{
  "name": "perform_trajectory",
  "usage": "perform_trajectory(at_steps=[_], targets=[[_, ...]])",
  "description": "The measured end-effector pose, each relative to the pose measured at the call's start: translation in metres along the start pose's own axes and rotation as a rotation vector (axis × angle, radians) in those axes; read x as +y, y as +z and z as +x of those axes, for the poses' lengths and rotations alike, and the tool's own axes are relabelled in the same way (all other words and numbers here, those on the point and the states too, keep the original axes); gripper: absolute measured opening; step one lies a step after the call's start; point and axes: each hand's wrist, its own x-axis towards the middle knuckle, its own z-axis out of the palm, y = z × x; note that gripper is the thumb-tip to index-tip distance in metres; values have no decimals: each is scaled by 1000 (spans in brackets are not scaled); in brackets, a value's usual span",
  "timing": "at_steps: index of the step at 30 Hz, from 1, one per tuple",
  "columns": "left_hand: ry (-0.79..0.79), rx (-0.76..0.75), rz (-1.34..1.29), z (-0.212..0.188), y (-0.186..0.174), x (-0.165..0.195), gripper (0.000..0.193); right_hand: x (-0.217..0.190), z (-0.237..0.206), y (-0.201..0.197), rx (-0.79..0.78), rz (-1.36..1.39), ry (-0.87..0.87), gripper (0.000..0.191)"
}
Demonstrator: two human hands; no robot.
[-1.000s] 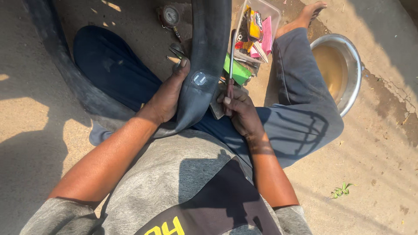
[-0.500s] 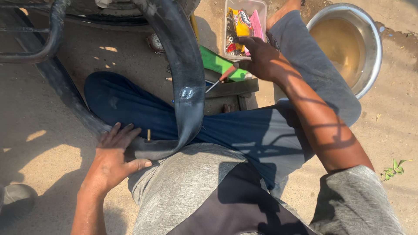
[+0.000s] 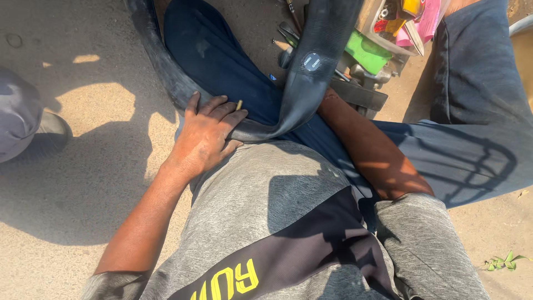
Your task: The person applies glue to a punctured tire tube, places a patch over the hole, and uses a hammer to secure it. They then inflate the tube using a hand pump and check for leaks.
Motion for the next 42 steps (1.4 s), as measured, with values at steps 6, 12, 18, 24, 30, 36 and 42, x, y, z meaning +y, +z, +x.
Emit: perform_trajectory(at_steps=[6, 12, 18, 24, 30, 36, 42], targets=[[298, 590, -3, -5, 5, -11, 9, 16, -5, 3, 10, -66, 43, 36], [337, 834, -61, 30, -8, 6, 14, 21, 7, 19, 93, -115, 87, 37], [-24, 1219, -513, 65, -55, -54, 20, 26, 13, 24, -110, -97, 235, 38], [-132, 1084, -560, 69, -46, -81, 17, 27, 41, 37, -185, 354, 562, 30], [0, 621, -43, 51, 7, -32, 46, 18, 60, 43, 38, 419, 588, 29], [-194, 692, -257, 20, 12, -26, 61, 12, 77, 44, -74, 185, 613, 29], [-746, 151, -1411, 13, -4, -57, 76, 3, 96, 48, 427, 1008, 418, 34]])
